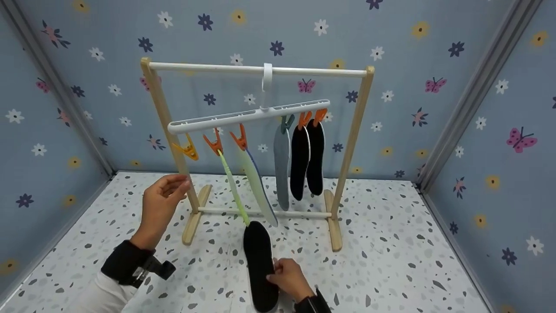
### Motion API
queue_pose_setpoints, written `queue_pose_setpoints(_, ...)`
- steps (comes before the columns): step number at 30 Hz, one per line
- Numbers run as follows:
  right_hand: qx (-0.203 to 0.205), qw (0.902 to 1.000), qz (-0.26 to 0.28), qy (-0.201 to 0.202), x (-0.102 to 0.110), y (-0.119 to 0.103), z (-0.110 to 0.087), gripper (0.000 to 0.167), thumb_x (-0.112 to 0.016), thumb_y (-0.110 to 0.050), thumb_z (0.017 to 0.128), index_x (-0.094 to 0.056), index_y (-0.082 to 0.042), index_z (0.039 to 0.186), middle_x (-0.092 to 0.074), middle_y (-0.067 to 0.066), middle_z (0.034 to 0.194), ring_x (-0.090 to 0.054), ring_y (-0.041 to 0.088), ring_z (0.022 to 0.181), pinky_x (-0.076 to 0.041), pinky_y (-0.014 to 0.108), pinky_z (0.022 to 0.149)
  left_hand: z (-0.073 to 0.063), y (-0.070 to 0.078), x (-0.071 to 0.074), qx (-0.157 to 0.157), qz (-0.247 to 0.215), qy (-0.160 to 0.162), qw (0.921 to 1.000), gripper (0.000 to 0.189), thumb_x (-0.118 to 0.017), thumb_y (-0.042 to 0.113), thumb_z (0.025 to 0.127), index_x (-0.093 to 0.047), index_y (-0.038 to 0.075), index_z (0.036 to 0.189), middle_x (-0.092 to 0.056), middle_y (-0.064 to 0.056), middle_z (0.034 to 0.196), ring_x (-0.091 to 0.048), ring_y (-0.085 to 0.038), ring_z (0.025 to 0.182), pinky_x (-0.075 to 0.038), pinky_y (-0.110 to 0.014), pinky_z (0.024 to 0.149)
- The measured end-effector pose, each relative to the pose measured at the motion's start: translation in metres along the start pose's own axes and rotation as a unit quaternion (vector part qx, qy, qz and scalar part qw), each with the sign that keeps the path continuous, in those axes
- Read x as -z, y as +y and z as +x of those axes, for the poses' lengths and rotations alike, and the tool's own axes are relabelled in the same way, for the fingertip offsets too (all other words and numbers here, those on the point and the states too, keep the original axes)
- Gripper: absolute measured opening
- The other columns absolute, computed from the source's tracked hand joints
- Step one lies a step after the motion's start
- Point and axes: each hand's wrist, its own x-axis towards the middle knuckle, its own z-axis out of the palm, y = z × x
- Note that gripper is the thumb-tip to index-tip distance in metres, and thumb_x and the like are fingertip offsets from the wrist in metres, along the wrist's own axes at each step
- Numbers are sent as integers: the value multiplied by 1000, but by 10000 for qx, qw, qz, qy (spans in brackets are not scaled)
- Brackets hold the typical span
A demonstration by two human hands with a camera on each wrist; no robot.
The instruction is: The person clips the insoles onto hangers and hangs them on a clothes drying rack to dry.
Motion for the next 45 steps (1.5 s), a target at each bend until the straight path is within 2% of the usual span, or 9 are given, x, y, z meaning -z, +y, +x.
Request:
queue_pose_setpoints(8,27,9995,-233,-212,-3,-4,-10,16,-67,-7,84,-60,4,93,-55,2,77,-51,12,62,-43,27,56,2,9,5,-152,-117,-37,9998,30,-68,25,88,-65,7,112,-67,-7,106,-61,-15,98,-46,-30,87)
queue_pose_setpoints(12,91,9990,-366,-251,-7,-7,-13,17,-68,-7,83,-59,4,92,-54,2,79,-52,12,64,-44,27,56,4,12,7,-257,-500,-194,9982,35,-66,27,89,-62,7,118,-65,-5,113,-58,-11,104,-44,-29,90)
queue_pose_setpoints(21,540,9957,-504,-552,-19,-16,-14,16,-69,-10,82,-61,2,89,-59,0,78,-53,12,68,-44,25,59,12,27,6,-572,-1385,-839,9851,38,-62,17,93,-54,7,129,-58,-8,126,-54,-22,114,-42,-35,96)
queue_pose_setpoints(26,562,9954,-434,-644,-23,-23,-15,15,-69,-12,83,-60,-1,88,-59,0,78,-54,13,68,-45,24,58,17,37,4,-536,-1748,-1146,9765,41,-58,12,94,-49,5,133,-55,-9,128,-52,-20,118,-40,-34,100)
queue_pose_setpoints(29,630,9950,-372,-675,-25,-26,-16,15,-68,-11,84,-57,0,86,-56,-1,78,-52,12,69,-44,24,59,22,40,3,-534,-1885,-1305,9719,44,-58,18,95,-46,5,136,-53,-10,130,-50,-19,120,-38,-34,102)
queue_pose_setpoints(31,720,9945,-369,-672,-26,-27,-16,16,-68,-11,85,-56,0,86,-56,-1,78,-52,12,70,-43,23,60,26,42,2,-550,-2005,-1418,9678,50,-59,28,94,-46,5,137,-52,-12,131,-48,-20,121,-38,-36,102)
queue_pose_setpoints(37,828,9937,-385,-642,-31,-32,-19,14,-68,-11,85,-59,-1,89,-58,-1,82,-55,11,71,-45,22,63,34,47,-1,-586,-2234,-1633,9592,79,-61,56,81,-45,1,136,-54,-12,126,-47,-23,123,-39,-42,102)
queue_pose_setpoints(41,811,9939,-384,-647,-34,-35,-21,14,-68,-12,85,-59,-2,90,-59,0,84,-56,12,73,-45,23,65,35,51,-4,-691,-2201,-1838,9555,82,-60,59,80,-45,1,135,-55,-12,125,-48,-23,122,-35,-46,104)
queue_pose_setpoints(45,837,9937,-370,-649,-35,-34,-21,14,-68,-12,85,-59,-2,90,-59,-1,84,-57,12,73,-46,23,66,33,54,-7,-734,-2222,-2036,9507,78,-61,58,80,-48,2,133,-56,-11,121,-48,-22,122,-33,-44,106)
